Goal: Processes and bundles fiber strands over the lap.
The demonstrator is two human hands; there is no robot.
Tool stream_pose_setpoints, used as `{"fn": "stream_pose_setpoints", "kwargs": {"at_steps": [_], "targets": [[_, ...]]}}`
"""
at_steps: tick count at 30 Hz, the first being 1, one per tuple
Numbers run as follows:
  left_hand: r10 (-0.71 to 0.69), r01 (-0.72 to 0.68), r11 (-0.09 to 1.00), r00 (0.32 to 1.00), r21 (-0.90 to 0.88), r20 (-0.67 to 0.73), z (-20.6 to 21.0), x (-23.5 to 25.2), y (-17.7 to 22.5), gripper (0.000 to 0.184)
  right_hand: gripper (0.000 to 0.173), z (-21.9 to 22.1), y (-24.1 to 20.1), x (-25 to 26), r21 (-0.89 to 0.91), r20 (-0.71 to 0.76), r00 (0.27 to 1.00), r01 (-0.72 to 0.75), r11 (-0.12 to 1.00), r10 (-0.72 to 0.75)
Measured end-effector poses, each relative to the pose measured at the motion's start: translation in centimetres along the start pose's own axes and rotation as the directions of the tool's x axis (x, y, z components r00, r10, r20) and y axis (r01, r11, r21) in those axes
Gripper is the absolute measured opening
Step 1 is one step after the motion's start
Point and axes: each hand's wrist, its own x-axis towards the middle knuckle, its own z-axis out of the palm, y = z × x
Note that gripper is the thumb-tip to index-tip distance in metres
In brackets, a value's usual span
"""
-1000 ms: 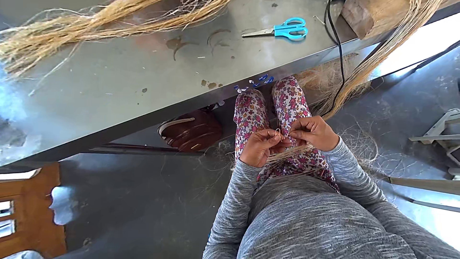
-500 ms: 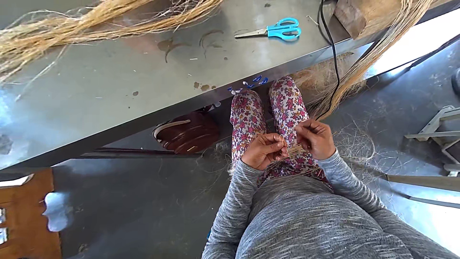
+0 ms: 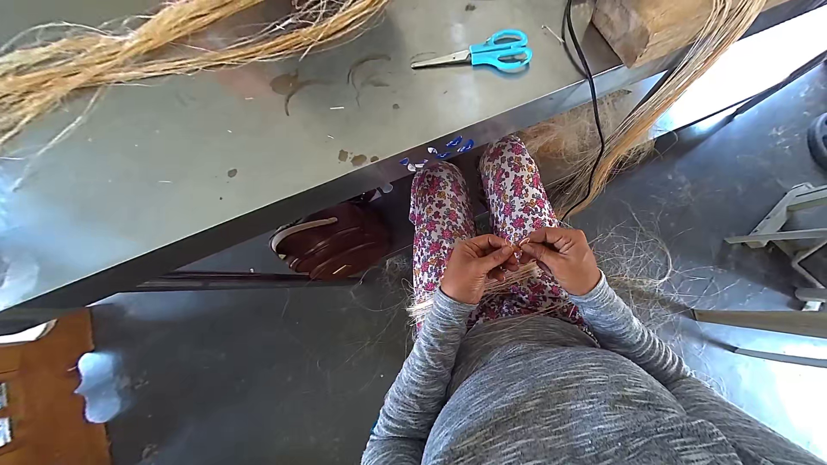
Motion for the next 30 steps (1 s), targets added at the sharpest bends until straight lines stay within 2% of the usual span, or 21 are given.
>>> {"fn": "stream_pose_setpoints", "kwargs": {"at_steps": [3,6,10,16,19,23,27,30], "targets": [[0.163,-0.129,0.945,0.982,0.300,-0.092,0.3,0.0,-0.3,0.008,0.006,-0.1,0.2,0.1,-0.038,0.014,1.000,0.001,0.999,-0.001],[0.297,-0.223,0.810,0.953,0.542,-0.052,0.5,0.0,-0.7,0.008,0.007,-0.5,0.2,0.3,-0.041,0.067,0.998,-0.010,0.999,0.013],[0.384,-0.316,0.688,0.922,0.653,0.042,0.4,0.1,-1.1,0.008,0.009,-1.2,0.1,0.6,-0.044,0.132,0.987,-0.085,0.995,0.090],[0.493,-0.435,0.546,0.858,0.716,0.146,0.3,0.6,-1.5,0.007,0.011,-1.6,-0.4,1.1,-0.076,0.197,0.958,-0.199,0.977,0.210],[0.523,-0.457,0.582,0.844,0.673,0.121,0.3,0.8,-1.7,0.011,0.011,-1.7,-0.5,1.5,-0.082,0.232,0.942,-0.229,0.970,0.242],[0.497,-0.459,0.642,0.859,0.614,0.122,0.2,1.2,-2.0,0.030,0.010,-1.7,-0.4,1.9,-0.087,0.284,0.905,-0.303,0.949,0.316],[0.461,-0.450,0.685,0.877,0.573,0.137,0.0,1.2,-2.1,0.015,0.013,-1.6,-0.2,2.0,-0.083,0.310,0.897,-0.304,0.949,0.314],[0.426,-0.399,0.740,0.901,0.542,0.082,-0.1,1.1,-2.0,0.010,0.003,-1.6,-0.2,1.6,-0.094,0.239,0.945,-0.206,0.974,0.223]]}}
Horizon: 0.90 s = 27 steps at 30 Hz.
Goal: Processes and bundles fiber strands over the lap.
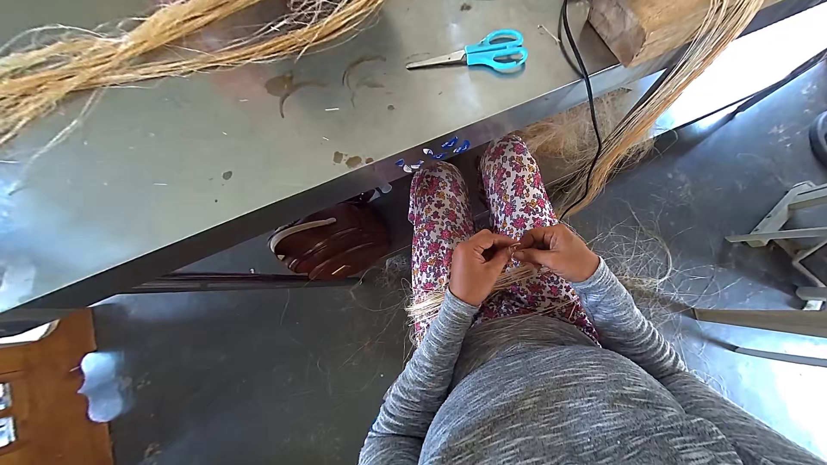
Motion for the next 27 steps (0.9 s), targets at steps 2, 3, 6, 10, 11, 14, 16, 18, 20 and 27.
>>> {"fn": "stream_pose_setpoints", "kwargs": {"at_steps": [2,3,6,10,11,14,16,18,20,27], "targets": [[-0.065,0.065,0.998,0.998,-0.013,-0.011,-0.1,0.0,0.1,0.009,0.007,0.3,0.1,-0.2,-0.053,-0.111,0.990,0.085,0.995,-0.091],[-0.090,0.089,0.996,0.996,-0.017,-0.014,-0.1,0.0,0.2,0.009,0.012,0.6,0.1,-0.2,-0.076,-0.154,0.979,0.126,0.989,-0.136],[-0.133,0.132,0.991,0.991,-0.037,-0.011,0.0,0.0,0.3,0.008,0.015,1.1,0.3,-0.3,-0.134,-0.212,0.942,0.235,0.963,-0.259],[-0.149,0.146,0.985,0.988,-0.093,-0.030,0.1,-0.1,0.4,0.009,0.009,1.6,0.3,-0.4,-0.202,-0.281,0.912,0.249,0.947,-0.299],[-0.151,0.145,0.982,0.988,-0.122,-0.040,0.2,-0.2,0.4,0.011,0.009,1.7,0.3,-0.5,-0.194,-0.295,0.911,0.239,0.951,-0.289],[-0.144,0.132,0.957,0.989,-0.257,-0.030,0.2,-0.2,0.1,0.013,0.008,1.9,0.3,-0.4,-0.127,-0.317,0.919,0.202,0.971,-0.232],[-0.176,0.174,0.900,0.984,-0.401,0.032,0.1,-0.1,-0.2,0.015,0.007,1.8,0.4,-0.4,-0.067,-0.300,0.933,0.188,0.980,-0.200],[-0.304,0.337,0.786,0.941,-0.518,0.150,-0.1,0.0,0.2,0.019,0.007,1.8,0.4,-0.4,-0.038,-0.273,0.943,0.186,0.982,-0.189],[-0.451,0.516,0.623,0.851,-0.588,0.268,-0.4,0.4,0.7,0.025,0.007,2.0,0.5,-0.4,-0.029,-0.255,0.948,0.187,0.982,-0.188],[-0.606,0.501,0.420,0.775,-0.757,0.177,0.5,0.1,0.5,0.026,0.008,3.0,1.8,0.4,-0.040,-0.272,0.948,0.159,0.986,-0.164]]}}
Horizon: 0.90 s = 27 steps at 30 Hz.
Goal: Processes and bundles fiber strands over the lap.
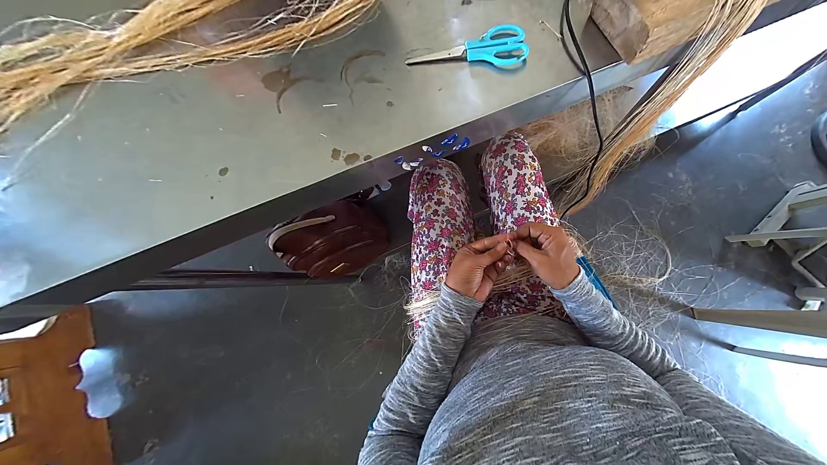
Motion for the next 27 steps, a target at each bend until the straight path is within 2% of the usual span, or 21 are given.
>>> {"fn": "stream_pose_setpoints", "kwargs": {"at_steps": [4,6,11,16,22,27], "targets": [[0.115,-0.115,0.993,0.990,0.008,-0.087,-0.7,0.7,-0.2,0.026,0.010,0.1,0.6,-0.1,-0.083,0.068,0.995,0.080,0.993,-0.074],[0.163,-0.157,0.985,0.982,0.074,-0.091,-1.1,0.7,-0.3,0.026,0.011,-0.3,0.5,-0.3,-0.104,0.118,0.989,0.106,0.989,-0.094],[0.245,-0.230,0.941,0.969,0.248,-0.032,-1.2,0.2,-0.2,0.028,0.012,-1.8,-0.4,-0.9,-0.098,0.157,0.984,0.097,0.990,-0.081],[0.305,-0.302,0.904,0.952,0.302,0.040,-1.1,-0.1,-0.2,0.031,0.013,-2.4,-1.1,-1.3,-0.071,0.159,0.981,0.122,0.990,-0.110],[0.448,-0.453,0.796,0.887,0.403,0.113,-1.1,0.1,-0.7,0.031,0.011,-2.7,-1.8,-2.0,-0.074,0.185,0.973,0.154,0.985,-0.139],[0.498,-0.500,0.751,0.858,0.431,0.128,-1.2,0.4,-1.0,0.030,0.013,-3.3,-2.5,-2.8,0.060,0.332,0.923,0.182,0.981,-0.192]]}}
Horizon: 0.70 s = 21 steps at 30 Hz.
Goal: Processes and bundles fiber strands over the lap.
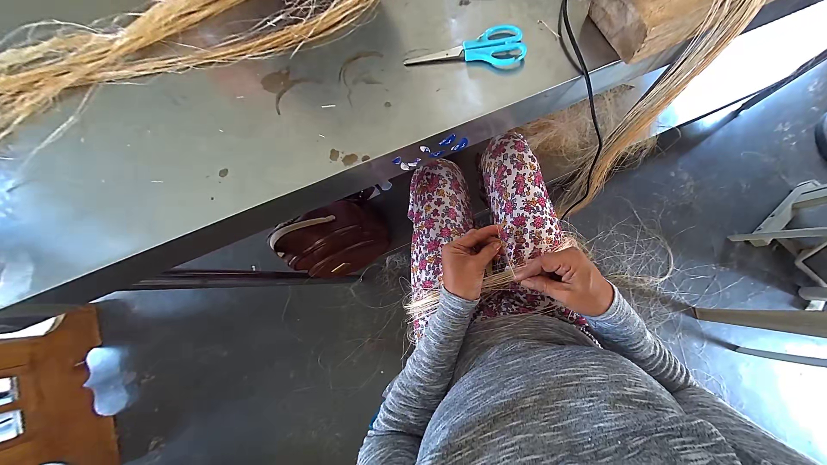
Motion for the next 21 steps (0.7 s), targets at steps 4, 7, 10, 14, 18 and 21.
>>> {"fn": "stream_pose_setpoints", "kwargs": {"at_steps": [4,7,10,14,18,21], "targets": [[0.016,-0.016,1.000,1.000,-0.026,-0.011,0.7,-0.2,-0.2,0.030,0.015,0.6,0.4,-0.2,0.022,0.120,0.992,0.046,0.999,-0.049],[-0.017,0.015,0.997,0.999,-0.074,-0.031,1.0,-0.3,-0.3,0.030,0.016,1.0,0.8,0.1,0.024,0.149,0.987,0.056,0.998,-0.059],[-0.069,0.065,0.984,0.997,-0.166,-0.018,0.6,0.3,0.0,0.032,0.015,1.7,1.1,0.3,0.029,0.077,0.997,0.001,1.000,-0.003],[-0.118,0.115,0.960,0.993,-0.257,0.002,0.3,0.6,0.7,0.031,0.016,2.3,1.4,0.6,-0.111,-0.008,0.998,-0.068,0.992,0.067],[-0.161,0.153,0.941,0.987,-0.303,0.000,-0.2,0.6,1.4,0.023,0.017,2.4,1.3,1.1,-0.152,-0.006,0.997,-0.079,0.985,0.079],[-0.160,0.179,0.896,0.984,-0.406,0.082,-0.9,0.7,1.8,0.023,0.019,2.2,1.1,1.4,-0.129,-0.017,0.997,-0.073,0.989,0.072]]}}
